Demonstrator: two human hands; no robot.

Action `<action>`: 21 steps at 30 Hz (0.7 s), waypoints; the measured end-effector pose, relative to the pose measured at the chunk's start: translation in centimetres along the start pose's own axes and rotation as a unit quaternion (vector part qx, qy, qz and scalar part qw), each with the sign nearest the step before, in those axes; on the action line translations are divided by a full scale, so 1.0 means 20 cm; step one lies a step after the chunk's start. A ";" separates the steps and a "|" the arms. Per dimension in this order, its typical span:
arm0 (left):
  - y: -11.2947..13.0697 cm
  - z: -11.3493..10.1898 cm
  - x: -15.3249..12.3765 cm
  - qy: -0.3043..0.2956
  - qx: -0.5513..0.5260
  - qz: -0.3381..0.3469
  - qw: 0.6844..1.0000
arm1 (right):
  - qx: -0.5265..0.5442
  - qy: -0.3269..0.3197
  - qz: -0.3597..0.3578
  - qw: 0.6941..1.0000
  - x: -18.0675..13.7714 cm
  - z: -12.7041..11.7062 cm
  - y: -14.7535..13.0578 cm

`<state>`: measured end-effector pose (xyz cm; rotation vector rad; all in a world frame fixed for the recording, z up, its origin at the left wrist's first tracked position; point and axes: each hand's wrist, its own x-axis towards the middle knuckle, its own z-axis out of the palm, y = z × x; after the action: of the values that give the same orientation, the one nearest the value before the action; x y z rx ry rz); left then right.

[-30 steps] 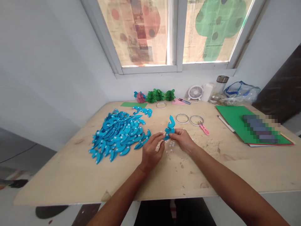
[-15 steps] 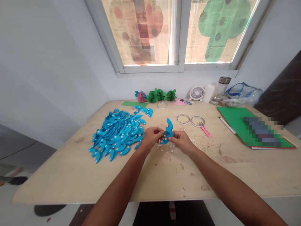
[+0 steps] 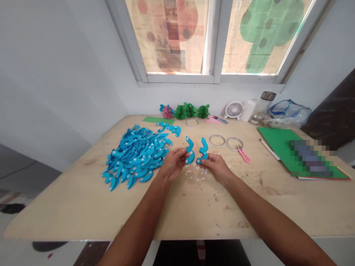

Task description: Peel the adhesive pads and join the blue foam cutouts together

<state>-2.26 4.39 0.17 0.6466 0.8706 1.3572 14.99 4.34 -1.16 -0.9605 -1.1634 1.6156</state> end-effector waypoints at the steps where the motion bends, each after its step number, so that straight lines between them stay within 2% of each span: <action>1: 0.00 0.01 -0.01 -0.003 0.000 0.000 1.000 | -0.005 -0.006 0.003 1.000 0.00 0.00 0.00; 9: 0.00 0.09 -0.07 -0.050 0.083 0.019 0.995 | -0.038 -0.030 0.002 0.999 -0.01 0.02 0.01; 16: 0.00 0.10 -0.09 -0.032 0.141 0.060 0.988 | -0.052 -0.049 -0.002 0.997 0.00 0.01 0.03; 21: 0.00 0.10 -0.09 -0.017 0.170 0.064 0.983 | -0.070 -0.056 -0.012 0.996 0.00 0.00 0.03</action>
<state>-0.62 2.83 1.45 1.0007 1.0591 1.3177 14.81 4.23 -1.79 -0.9509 -1.3748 1.6020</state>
